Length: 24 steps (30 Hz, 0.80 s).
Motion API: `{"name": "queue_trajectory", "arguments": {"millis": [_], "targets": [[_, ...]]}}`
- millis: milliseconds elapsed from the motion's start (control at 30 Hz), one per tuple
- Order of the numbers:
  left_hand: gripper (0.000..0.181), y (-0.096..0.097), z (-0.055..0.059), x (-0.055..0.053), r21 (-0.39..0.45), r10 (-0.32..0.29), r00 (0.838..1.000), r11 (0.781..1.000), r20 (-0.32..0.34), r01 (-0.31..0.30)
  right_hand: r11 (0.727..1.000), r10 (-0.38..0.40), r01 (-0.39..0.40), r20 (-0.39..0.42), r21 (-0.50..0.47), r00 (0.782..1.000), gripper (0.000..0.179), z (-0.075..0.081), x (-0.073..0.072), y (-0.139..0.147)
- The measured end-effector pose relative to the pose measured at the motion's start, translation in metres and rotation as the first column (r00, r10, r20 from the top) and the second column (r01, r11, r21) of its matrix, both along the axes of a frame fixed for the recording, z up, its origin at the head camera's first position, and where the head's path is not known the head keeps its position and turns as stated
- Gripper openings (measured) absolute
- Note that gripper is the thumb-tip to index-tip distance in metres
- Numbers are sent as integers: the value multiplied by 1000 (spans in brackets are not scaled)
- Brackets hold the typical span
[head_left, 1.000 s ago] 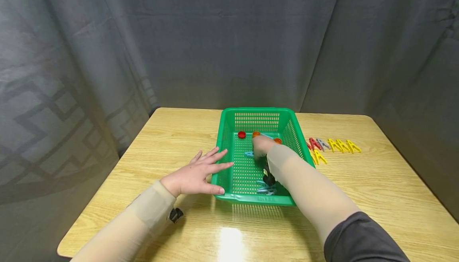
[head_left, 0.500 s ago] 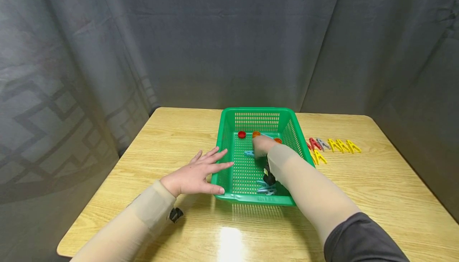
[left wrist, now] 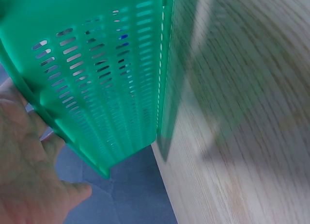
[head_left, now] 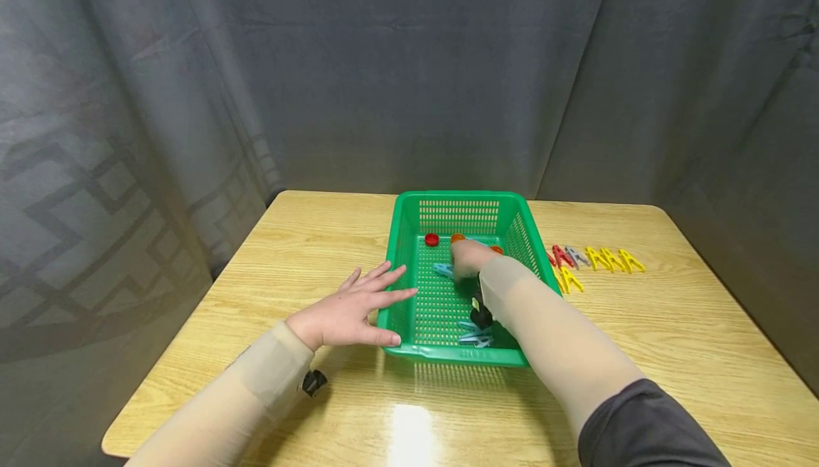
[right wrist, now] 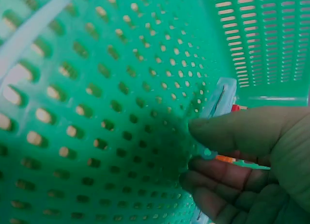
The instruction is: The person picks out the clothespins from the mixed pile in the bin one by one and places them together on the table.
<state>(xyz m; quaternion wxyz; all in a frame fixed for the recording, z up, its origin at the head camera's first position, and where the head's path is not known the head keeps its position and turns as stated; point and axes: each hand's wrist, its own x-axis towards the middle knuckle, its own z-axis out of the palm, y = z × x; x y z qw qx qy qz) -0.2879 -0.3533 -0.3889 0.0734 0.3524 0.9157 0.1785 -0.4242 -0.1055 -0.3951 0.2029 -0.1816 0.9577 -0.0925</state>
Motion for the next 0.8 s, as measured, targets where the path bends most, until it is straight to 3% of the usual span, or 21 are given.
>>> {"name": "queue_trajectory", "arguments": {"millis": [133, 400, 800], "targets": [[78, 0, 0, 0, -5, -3, 1000, 1000, -3, 3, 997, 15, -16, -6, -79, 1000, 15, 1, 0, 1], [75, 1, 3, 1, -21, 1, 1000, 1000, -6, -1, 987, 2, -6, -20, -163, 1000, 30, 13, 3, 1], [77, 0, 4, 0, -34, 3, 1000, 999, 4, -3, 983, 16, -26, -59, -181, 998, 40, 41, 11, 1]]}}
